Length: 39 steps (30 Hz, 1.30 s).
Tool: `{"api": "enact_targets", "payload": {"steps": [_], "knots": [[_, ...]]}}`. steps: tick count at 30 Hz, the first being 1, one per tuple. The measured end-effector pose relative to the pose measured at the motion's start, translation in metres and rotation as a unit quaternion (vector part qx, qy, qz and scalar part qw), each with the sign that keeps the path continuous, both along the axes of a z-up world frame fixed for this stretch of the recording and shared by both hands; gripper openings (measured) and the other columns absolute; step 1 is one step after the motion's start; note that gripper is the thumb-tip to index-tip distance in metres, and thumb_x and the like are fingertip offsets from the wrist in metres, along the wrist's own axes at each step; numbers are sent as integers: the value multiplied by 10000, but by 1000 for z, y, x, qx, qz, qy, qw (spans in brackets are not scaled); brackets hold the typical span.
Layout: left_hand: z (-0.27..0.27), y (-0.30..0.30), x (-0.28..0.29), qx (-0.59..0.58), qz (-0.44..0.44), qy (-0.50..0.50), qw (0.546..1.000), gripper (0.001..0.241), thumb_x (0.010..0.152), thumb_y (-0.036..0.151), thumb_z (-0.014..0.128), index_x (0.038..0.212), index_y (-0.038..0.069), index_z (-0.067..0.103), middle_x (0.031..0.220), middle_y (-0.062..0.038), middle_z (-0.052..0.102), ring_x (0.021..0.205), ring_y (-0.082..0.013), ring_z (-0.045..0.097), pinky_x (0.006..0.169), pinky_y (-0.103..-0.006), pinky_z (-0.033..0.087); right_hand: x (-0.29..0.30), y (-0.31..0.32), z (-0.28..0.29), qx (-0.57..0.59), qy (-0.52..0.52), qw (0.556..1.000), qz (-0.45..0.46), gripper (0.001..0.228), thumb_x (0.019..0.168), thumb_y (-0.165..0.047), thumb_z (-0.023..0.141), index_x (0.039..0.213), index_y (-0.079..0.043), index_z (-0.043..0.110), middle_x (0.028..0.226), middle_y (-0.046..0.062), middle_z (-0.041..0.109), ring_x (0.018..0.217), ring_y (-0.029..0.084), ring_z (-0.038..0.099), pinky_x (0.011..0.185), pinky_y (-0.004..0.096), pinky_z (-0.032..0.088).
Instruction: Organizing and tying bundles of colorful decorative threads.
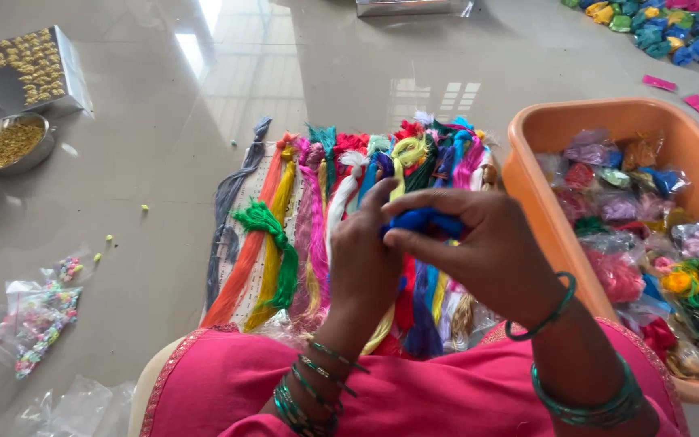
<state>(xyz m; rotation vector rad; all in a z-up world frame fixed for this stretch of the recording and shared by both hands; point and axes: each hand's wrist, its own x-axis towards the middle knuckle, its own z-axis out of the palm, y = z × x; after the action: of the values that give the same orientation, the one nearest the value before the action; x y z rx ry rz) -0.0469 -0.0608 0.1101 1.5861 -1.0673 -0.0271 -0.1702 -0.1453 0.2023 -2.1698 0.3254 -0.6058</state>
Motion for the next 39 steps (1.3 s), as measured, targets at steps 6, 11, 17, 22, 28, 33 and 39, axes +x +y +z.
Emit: {"api": "enact_targets", "payload": {"steps": [6, 11, 17, 22, 28, 33, 39], "knots": [[-62, 10, 47, 182, 178, -109, 961, 378, 862, 12, 608, 1206, 141, 695, 805, -180, 711, 806, -395, 660, 789, -551, 478, -40, -59, 1, 93, -116, 979, -142, 212, 944, -91, 764, 1140, -10, 751, 925, 56, 755, 801, 71, 694, 699, 214, 580], [-109, 13, 78, 247, 205, -69, 945, 195, 902, 108, 632, 1083, 104, 703, 817, -199, 714, 799, -420, 673, 760, -556, 487, -53, -67, 25, 168, -220, 914, -297, 147, 932, -65, 710, 1076, -88, 724, 915, -11, 739, 772, 59, 705, 723, 173, 585], [-139, 3, 78, 326, 176, -51, 927, 126, 909, 115, 598, 965, 118, 711, 806, -181, 722, 803, -402, 711, 812, -539, 522, -99, -135, -29, 17, -254, 903, -345, 67, 1161, -123, 688, 1220, -112, 658, 1030, -2, 695, 925, 53, 685, 880, 161, 574], [-133, 14, 81, 464, 103, -14, 880, 356, 870, 201, 707, 1207, 140, 611, 1119, -179, 679, 1075, -393, 645, 927, -542, 502, -54, -88, -6, -34, -245, 921, -301, 118, 1047, -81, 706, 1159, -103, 674, 1067, 4, 701, 972, 79, 699, 888, 227, 600], [-57, 11, 68, 263, -123, 98, 952, 1235, 561, 186, 1041, 1557, 147, 311, 1482, -195, 510, 1385, -334, 471, 1128, -476, 392, -12, -43, -27, 123, -10, 989, -81, 258, 892, -44, 751, 1150, -65, 755, 951, 46, 783, 854, 105, 724, 751, 268, 612], [-19, 1, 30, 10, -349, 238, 906, 986, 709, 105, 919, 1536, 121, 383, 1239, -117, 682, 1158, -260, 677, 959, -435, 579, -8, -14, -6, 145, -24, 967, 209, 324, 909, 38, 715, 1231, 9, 700, 1127, 75, 709, 1045, 136, 664, 894, 280, 571], [-81, 11, 31, 171, 15, 71, 983, 237, 888, 116, 641, 1109, 84, 721, 881, -210, 722, 829, -382, 729, 702, -478, 541, -48, -65, -11, 207, -183, 957, -93, 260, 916, 100, 685, 1153, -3, 715, 1094, 70, 745, 978, 118, 691, 866, 248, 575]]}}
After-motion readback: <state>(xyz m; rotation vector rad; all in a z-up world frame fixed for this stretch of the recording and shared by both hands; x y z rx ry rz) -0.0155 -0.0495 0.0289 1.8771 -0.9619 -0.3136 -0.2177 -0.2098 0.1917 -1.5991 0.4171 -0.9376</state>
